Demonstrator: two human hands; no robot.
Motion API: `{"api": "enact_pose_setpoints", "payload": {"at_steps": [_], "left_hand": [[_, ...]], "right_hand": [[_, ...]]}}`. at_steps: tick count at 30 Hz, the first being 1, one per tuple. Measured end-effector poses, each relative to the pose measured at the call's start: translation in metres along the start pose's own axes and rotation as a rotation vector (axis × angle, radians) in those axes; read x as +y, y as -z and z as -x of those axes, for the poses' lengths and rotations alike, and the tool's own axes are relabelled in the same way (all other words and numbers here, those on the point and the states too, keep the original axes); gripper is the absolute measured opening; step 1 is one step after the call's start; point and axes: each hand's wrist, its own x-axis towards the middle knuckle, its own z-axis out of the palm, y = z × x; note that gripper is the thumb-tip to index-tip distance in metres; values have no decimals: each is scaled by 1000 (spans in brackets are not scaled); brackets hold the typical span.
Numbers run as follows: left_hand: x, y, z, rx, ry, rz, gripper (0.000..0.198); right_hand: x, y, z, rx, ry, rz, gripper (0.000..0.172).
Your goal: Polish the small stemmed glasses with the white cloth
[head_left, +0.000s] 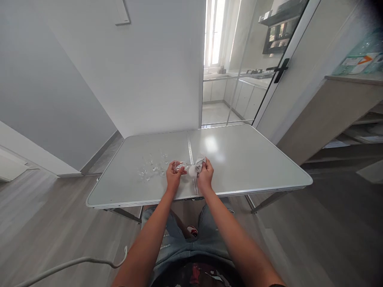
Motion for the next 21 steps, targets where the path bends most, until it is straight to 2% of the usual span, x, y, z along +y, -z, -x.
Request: {"api": "enact_pose_setpoints", "payload": {"at_steps": [3,6,8,10,13,14,17,21], "left_hand": [[0,1,0,-13,-5,-22,55],[-1,1,-1,-22,-12,-26,57],[-1,1,-1,-8,-11,-25,60],[0,1,-1,-6,-16,-21,64],[3,1,0,-38,-32,-15,72],[4,1,1,-47,-39,-11,74],[7,0,2,-69,-57,4,75],[8,-2,2,-110,-51,15,74]], "right_hand": [[5,10,-7,101,-102,-117,31],[2,26,-7,107,-50,64,28],[-6,35,-4,0,50,286,32],[-15,39,2,-180,157,531,34],[-24,35,9,-438,298,827,43],[-24,33,11,-498,326,900,41],[-21,27,12,-562,335,1061,25],[-13,25,6,-577,349,1151,24]]}}
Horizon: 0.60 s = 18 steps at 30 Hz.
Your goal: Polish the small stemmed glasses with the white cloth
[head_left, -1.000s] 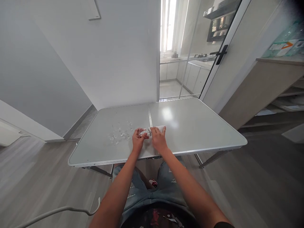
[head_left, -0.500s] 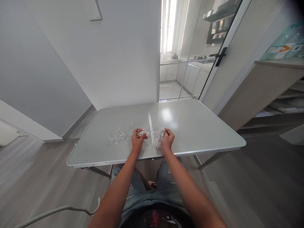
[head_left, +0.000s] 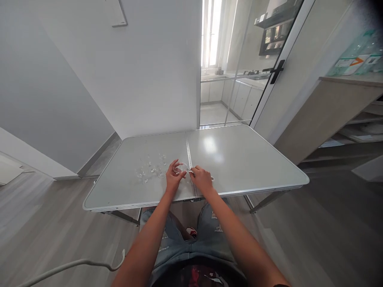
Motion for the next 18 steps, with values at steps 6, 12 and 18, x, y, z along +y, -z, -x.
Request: {"api": "enact_pose_setpoints", "payload": {"at_steps": [6,12,18], "left_hand": [[-7,1,-1,1,-10,35,71],[-13,4,-1,-41,69,-26,40],[-11,4,-1,-28,107,-84,38]], "right_hand": [[34,-4,-26,166,-65,-71,30],[71,-12,-62,133,-175,-286,29],[81,-22,-78,107,-235,-273,27]]}}
